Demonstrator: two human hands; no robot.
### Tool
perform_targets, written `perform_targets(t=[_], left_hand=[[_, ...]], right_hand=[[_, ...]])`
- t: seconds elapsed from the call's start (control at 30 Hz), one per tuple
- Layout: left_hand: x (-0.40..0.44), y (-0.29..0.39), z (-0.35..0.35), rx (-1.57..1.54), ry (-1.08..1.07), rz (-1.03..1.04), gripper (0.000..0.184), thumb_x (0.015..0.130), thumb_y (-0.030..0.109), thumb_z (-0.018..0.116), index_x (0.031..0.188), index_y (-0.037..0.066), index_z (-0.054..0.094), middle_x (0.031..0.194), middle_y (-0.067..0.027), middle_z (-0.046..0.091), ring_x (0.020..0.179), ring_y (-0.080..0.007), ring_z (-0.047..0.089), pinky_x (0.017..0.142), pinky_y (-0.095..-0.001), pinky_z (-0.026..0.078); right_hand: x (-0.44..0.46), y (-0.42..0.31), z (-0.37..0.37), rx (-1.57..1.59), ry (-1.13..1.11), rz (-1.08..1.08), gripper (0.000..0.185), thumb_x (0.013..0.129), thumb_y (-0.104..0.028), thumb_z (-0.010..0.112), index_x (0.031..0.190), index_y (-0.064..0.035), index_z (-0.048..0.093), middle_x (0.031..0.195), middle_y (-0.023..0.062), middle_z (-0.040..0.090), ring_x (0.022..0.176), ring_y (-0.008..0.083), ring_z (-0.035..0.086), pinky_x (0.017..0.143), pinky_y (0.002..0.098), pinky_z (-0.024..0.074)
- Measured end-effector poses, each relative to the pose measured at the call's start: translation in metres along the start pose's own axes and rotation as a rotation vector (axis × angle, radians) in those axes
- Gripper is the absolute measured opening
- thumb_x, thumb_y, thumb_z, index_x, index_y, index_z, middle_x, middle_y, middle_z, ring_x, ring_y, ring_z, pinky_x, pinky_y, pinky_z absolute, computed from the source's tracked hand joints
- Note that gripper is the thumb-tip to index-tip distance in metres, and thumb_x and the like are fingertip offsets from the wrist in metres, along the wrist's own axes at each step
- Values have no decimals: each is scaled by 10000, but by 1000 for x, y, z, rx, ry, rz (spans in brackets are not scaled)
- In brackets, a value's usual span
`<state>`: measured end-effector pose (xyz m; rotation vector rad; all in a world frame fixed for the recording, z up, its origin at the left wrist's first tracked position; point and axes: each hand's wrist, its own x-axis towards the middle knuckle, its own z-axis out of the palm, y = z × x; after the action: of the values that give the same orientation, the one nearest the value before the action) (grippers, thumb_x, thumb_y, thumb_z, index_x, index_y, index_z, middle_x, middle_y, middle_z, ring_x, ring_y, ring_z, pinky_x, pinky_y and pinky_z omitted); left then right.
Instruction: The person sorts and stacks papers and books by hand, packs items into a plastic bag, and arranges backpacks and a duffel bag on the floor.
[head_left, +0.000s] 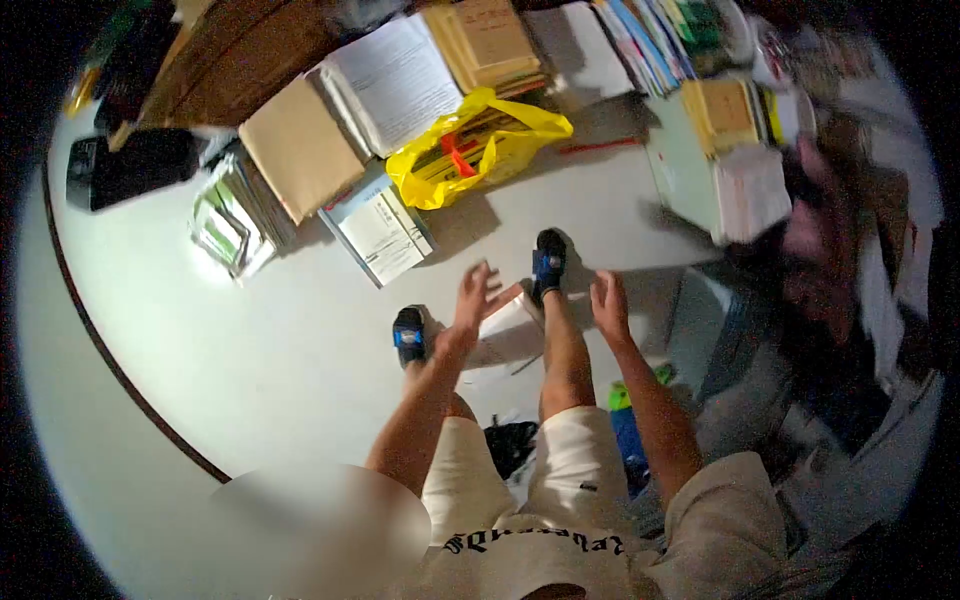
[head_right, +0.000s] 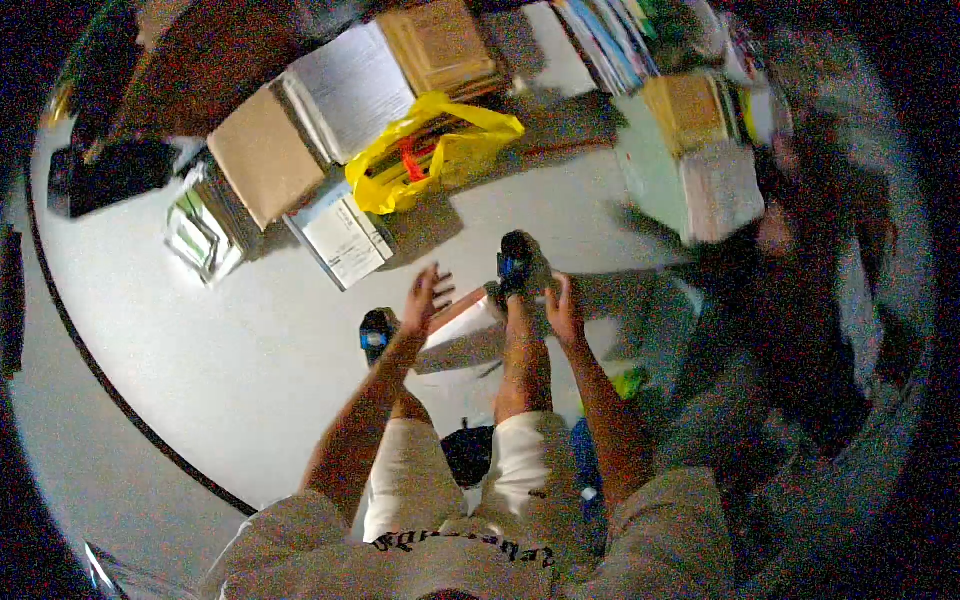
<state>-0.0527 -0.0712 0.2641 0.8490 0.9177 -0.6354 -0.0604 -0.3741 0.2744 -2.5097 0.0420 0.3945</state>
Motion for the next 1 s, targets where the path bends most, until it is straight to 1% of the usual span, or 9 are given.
perform_targets(t=[0.1,0.2,0.27,0.3,0.4,0.47,0.7,0.83,1.0], left_hand=[[-57,-66,-39,146,-208,-73,544,919,377,569,1330,54,416,1176,-109,591,1024,-225,588,823,-355,490],[-106,-114,-84,317,-263,-148,428,878,178,601,1266,47,479,1027,-94,620,896,-181,612,707,-291,510],[-143,-130,-120,269,-352,-258,416,864,151,616,1245,40,493,937,-86,626,844,-175,624,679,-278,507],[-162,-125,-121,331,-385,-289,416,864,151,616,1245,40,493,937,-86,626,844,-175,624,679,-278,507],[-204,-114,-96,568,-302,-182,411,861,146,619,1230,19,493,879,-71,612,767,-149,607,640,-262,496],[-207,-126,-83,635,-496,-57,369,873,134,597,1204,5,495,826,-47,573,699,-130,551,604,-264,478],[-234,-209,-36,1131,-598,-117,342,830,71,633,1143,-1,516,784,-34,573,668,-120,550,597,-260,482],[-245,-296,-23,1162,-846,-96,322,833,57,627,1132,1,521,784,-38,596,684,-118,582,620,-252,501],[-247,-400,8,1389,-917,-187,298,851,24,623,1129,-7,521,798,-41,627,709,-95,613,645,-241,524]], right_hand=[[-136,-13,16,-34,69,415,325,957,-171,528,1238,-19,472,1179,186,523,1120,329,518,937,433,433],[-238,-25,54,-25,186,323,338,945,-154,542,1242,-15,465,1178,187,519,1130,330,515,952,440,430],[-283,-61,64,516,261,786,313,936,-140,548,1220,-26,482,1174,180,518,1151,331,506,965,438,430],[-299,-67,75,840,352,723,300,929,-120,551,1210,-32,493,1177,174,519,1144,324,514,964,433,435],[-323,-79,77,455,193,580,269,914,-76,559,1179,-50,520,1175,153,529,1100,295,551,914,410,478],[-353,-87,68,639,365,522,226,924,-100,557,1145,-59,542,1152,128,557,1044,252,584,811,367,525],[-492,-27,85,784,581,716,237,954,-136,513,1166,-36,547,1081,137,599,977,235,605,838,370,495],[-559,47,129,542,444,1159,328,961,-248,517,1216,-44,553,1066,160,607,959,223,606,844,373,488],[-636,100,154,1446,916,932,257,934,-280,570,1003,-33,590,901,76,612,826,180,591,770,338,468]])
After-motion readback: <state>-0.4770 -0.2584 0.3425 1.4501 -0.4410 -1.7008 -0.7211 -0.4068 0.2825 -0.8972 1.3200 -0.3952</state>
